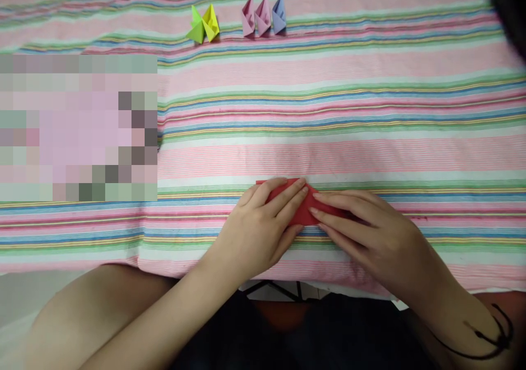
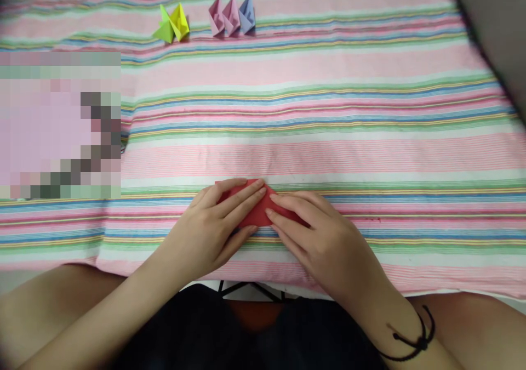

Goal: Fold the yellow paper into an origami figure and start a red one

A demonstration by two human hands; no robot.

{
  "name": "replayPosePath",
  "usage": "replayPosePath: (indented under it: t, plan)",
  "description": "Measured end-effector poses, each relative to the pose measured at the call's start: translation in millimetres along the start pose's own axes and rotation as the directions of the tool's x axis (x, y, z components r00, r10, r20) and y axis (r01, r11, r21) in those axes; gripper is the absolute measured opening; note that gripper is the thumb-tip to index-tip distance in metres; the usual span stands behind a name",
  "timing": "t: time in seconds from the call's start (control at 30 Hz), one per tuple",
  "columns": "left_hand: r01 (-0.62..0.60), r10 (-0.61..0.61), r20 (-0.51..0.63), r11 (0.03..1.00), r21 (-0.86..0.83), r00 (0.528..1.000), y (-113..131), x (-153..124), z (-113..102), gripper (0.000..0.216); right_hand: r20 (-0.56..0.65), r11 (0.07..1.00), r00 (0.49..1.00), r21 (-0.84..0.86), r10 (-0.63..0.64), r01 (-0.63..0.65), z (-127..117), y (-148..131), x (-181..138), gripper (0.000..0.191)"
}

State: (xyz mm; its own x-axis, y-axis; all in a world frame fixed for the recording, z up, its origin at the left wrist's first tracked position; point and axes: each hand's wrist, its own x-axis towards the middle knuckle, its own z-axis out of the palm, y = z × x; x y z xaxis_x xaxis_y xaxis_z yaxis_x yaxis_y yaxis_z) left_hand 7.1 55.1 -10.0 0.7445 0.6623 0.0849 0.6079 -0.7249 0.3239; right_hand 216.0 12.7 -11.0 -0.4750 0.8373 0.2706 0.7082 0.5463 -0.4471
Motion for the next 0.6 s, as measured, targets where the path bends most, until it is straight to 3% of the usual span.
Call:
replayPosePath:
  t: [0.6]
  plan:
    - [-0.033, 0.033, -0.045, 0.999, -0.007, 0.998, 0.4, -0.8, -0.8, 0.045, -0.018, 0.998, 0.998, -0.004, 0.058, -0.059, 1.8, -6.0, 3.8, 0.026]
